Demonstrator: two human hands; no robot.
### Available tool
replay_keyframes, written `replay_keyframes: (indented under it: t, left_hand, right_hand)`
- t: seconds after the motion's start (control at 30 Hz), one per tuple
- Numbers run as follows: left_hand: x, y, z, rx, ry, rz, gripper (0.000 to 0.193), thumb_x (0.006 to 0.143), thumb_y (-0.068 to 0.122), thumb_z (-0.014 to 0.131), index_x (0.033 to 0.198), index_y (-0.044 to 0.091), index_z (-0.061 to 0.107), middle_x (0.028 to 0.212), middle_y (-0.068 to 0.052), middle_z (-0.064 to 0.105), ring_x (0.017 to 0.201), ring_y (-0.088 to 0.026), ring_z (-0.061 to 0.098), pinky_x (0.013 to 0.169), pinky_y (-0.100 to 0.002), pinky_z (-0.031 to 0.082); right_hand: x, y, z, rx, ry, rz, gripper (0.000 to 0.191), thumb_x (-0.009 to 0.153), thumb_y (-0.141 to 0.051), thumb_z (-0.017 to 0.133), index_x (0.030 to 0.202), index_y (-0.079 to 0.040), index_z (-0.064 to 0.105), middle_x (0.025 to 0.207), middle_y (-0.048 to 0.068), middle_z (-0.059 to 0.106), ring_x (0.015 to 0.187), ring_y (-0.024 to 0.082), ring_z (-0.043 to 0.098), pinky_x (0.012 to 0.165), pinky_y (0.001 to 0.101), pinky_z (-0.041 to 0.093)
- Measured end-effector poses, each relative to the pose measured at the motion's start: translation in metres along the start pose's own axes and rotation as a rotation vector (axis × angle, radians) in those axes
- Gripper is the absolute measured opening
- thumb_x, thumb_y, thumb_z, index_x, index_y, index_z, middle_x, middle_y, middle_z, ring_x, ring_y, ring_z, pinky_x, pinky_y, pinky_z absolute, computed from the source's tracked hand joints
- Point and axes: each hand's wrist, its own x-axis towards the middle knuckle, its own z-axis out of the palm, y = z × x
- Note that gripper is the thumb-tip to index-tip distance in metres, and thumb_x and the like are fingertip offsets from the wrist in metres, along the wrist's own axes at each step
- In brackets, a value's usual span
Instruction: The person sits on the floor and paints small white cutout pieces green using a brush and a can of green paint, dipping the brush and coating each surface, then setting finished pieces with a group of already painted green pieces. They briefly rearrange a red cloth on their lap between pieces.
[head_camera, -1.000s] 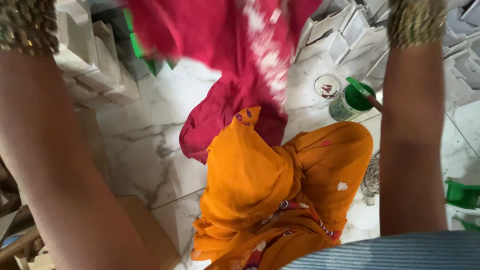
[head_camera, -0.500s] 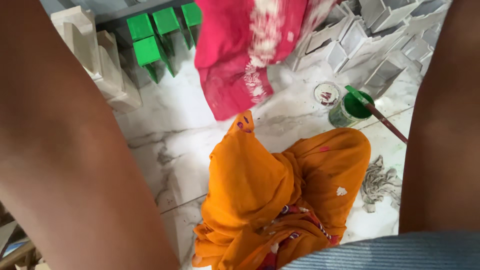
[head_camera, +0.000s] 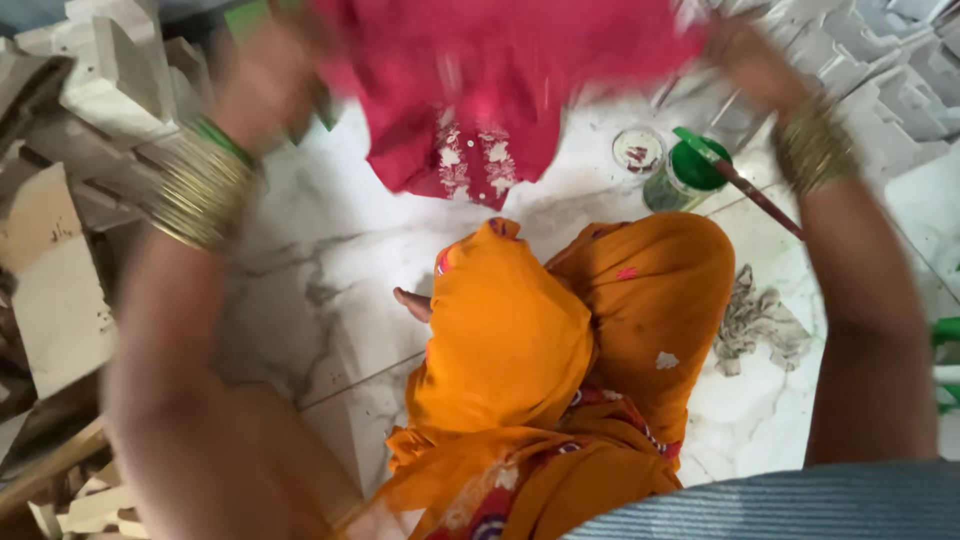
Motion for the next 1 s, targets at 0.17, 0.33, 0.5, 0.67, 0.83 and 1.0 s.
replay_keyframes:
  t: [0.17, 0.33, 0.5, 0.67, 0.83, 1.0]
  left_hand:
    - [-0.121, 0.127, 0.142, -0.559, -0.320, 0.014, 0.041, 0.089, -0.004, 0.059, 0.127, 0.006, 0.069, 0.114, -0.014, 0.072, 0.107, -0.034, 0.067, 0.095, -0.047, 0.053]
    - [-0.150, 0.172, 0.219, -0.578, -0.467, -0.257, 0.040, 0.091, -0.002, 0.059, 0.128, 0.006, 0.069, 0.114, -0.014, 0.072, 0.106, -0.032, 0.068, 0.094, -0.045, 0.054]
    - [-0.137, 0.183, 0.215, -0.594, -0.487, -0.287, 0.039, 0.092, -0.001, 0.059, 0.129, 0.007, 0.069, 0.114, -0.014, 0.072, 0.104, -0.031, 0.068, 0.093, -0.044, 0.054]
    - [-0.144, 0.192, 0.213, -0.605, -0.511, -0.315, 0.038, 0.094, 0.001, 0.059, 0.130, 0.007, 0.069, 0.114, -0.014, 0.073, 0.103, -0.029, 0.069, 0.092, -0.042, 0.055]
    - [-0.147, 0.201, 0.209, -0.628, -0.557, -0.332, 0.037, 0.096, 0.002, 0.060, 0.132, 0.008, 0.068, 0.114, -0.014, 0.073, 0.102, -0.028, 0.069, 0.091, -0.041, 0.055]
    - [-0.174, 0.287, 0.214, -0.811, -0.690, -0.278, 0.037, 0.097, 0.004, 0.060, 0.133, 0.009, 0.068, 0.114, -0.013, 0.074, 0.101, -0.026, 0.070, 0.090, -0.039, 0.055]
  right_hand:
    - [-0.134, 0.100, 0.104, 0.333, -0.243, 0.420, 0.032, 0.105, -0.013, 0.062, 0.136, -0.004, 0.062, 0.133, 0.013, 0.067, 0.121, 0.025, 0.066, 0.106, 0.0415, 0.055]
    - [-0.256, 0.136, 0.152, 0.665, -0.097, 0.706, 0.033, 0.105, -0.013, 0.062, 0.136, -0.005, 0.062, 0.135, 0.013, 0.067, 0.123, 0.025, 0.065, 0.107, 0.0415, 0.054]
    - [-0.279, 0.124, 0.170, 0.722, 0.011, 0.730, 0.034, 0.104, -0.012, 0.062, 0.137, -0.005, 0.062, 0.136, 0.013, 0.066, 0.124, 0.025, 0.065, 0.107, 0.0415, 0.054]
    - [-0.295, 0.111, 0.173, 0.751, 0.068, 0.742, 0.035, 0.104, -0.012, 0.061, 0.138, -0.005, 0.062, 0.137, 0.012, 0.066, 0.125, 0.025, 0.064, 0.108, 0.0414, 0.053]
    - [-0.308, 0.103, 0.178, 0.773, 0.113, 0.751, 0.035, 0.104, -0.011, 0.061, 0.138, -0.005, 0.062, 0.139, 0.012, 0.066, 0.127, 0.026, 0.064, 0.109, 0.0414, 0.053]
    - [-0.314, 0.106, 0.182, 0.779, 0.142, 0.748, 0.036, 0.103, -0.011, 0.061, 0.139, -0.006, 0.062, 0.140, 0.012, 0.065, 0.128, 0.026, 0.063, 0.110, 0.0414, 0.053]
